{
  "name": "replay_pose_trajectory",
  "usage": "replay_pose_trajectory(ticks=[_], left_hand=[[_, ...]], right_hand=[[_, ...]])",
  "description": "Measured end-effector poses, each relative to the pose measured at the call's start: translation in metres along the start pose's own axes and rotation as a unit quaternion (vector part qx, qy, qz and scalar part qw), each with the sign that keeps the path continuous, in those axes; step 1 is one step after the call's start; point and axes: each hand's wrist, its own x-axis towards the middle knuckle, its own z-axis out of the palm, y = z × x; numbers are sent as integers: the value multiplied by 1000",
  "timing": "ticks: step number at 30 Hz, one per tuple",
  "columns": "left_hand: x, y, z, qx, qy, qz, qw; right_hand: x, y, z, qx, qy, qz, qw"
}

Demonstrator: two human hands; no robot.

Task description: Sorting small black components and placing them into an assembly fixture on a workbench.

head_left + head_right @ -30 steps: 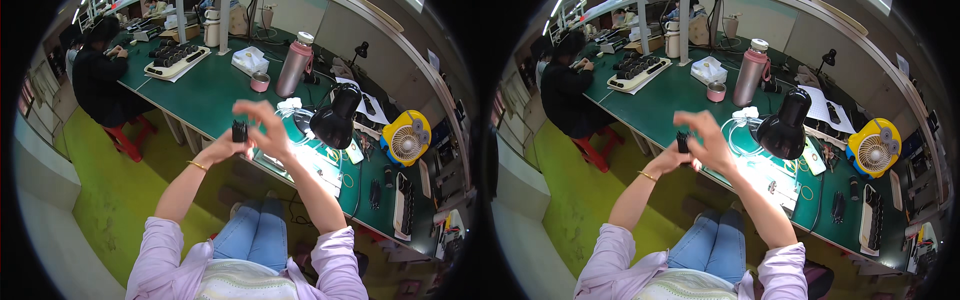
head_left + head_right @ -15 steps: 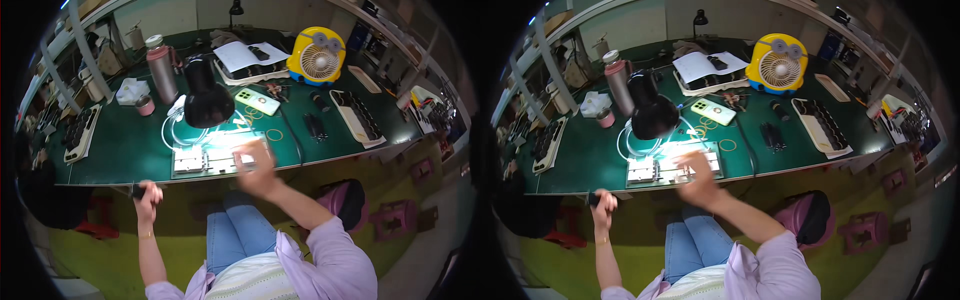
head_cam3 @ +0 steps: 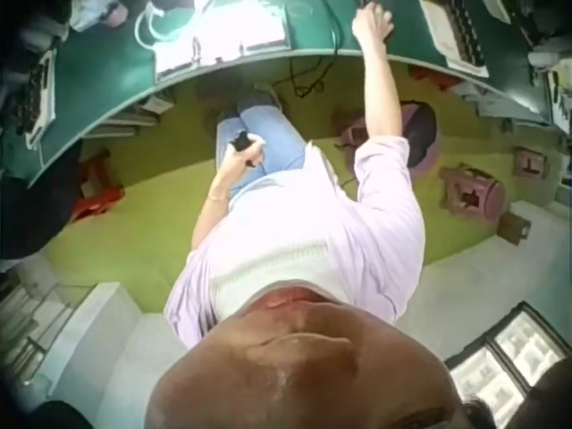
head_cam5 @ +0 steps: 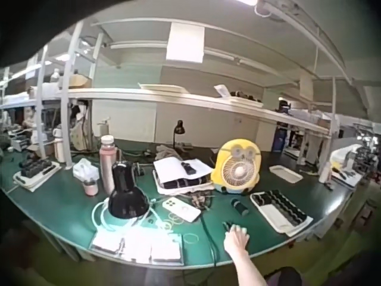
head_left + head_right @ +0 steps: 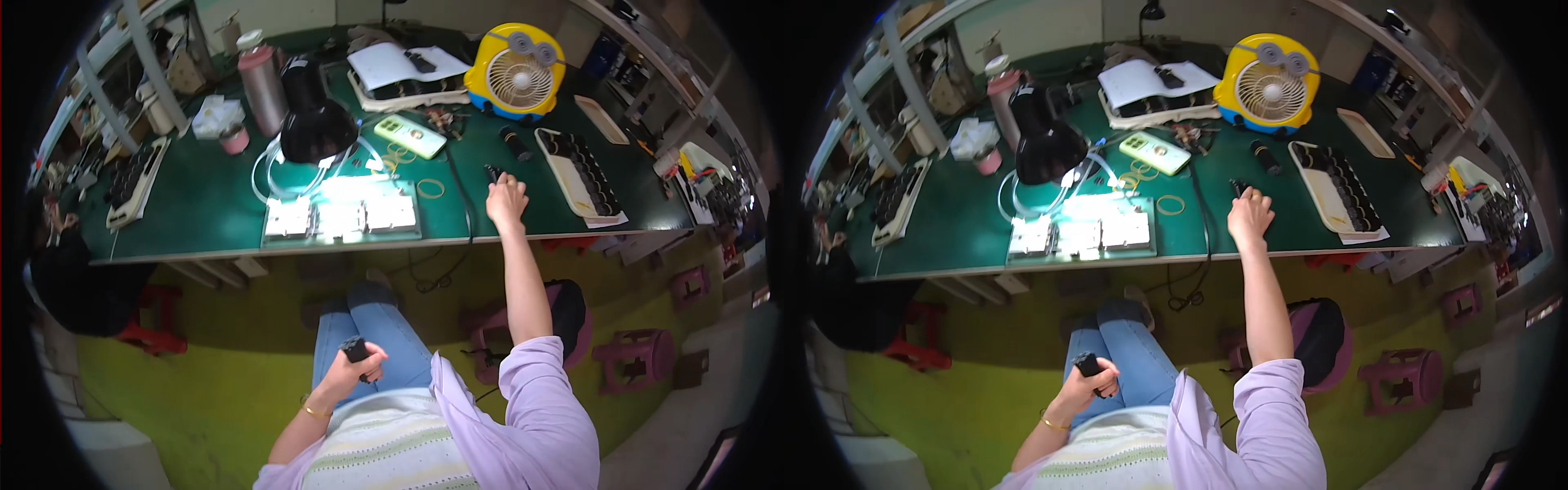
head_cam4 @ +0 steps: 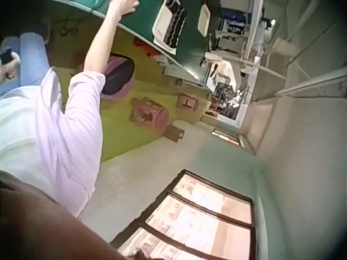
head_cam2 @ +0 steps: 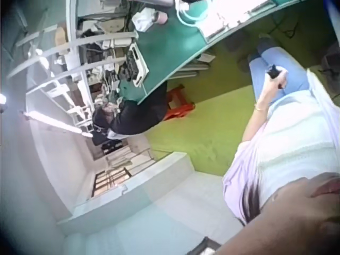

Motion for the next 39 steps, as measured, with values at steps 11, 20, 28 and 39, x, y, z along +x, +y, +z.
replay_pose_trajectory(ticks=[11, 20, 28, 39], left_hand=[[3, -5, 5, -108, -90, -69, 988], [-14, -26, 3, 109, 90, 23, 990], [-25, -44, -12, 47, 14, -89, 995], [-6, -31, -23, -182, 33, -36, 982]], right_hand=[[-229, -110, -38, 582, -586, -213, 522], [-275, -129, -18, 598, -654, 68, 458], [-263, -132, -10, 632, -503, -88, 584], [-226, -148, -31, 389, -419, -284, 770]])
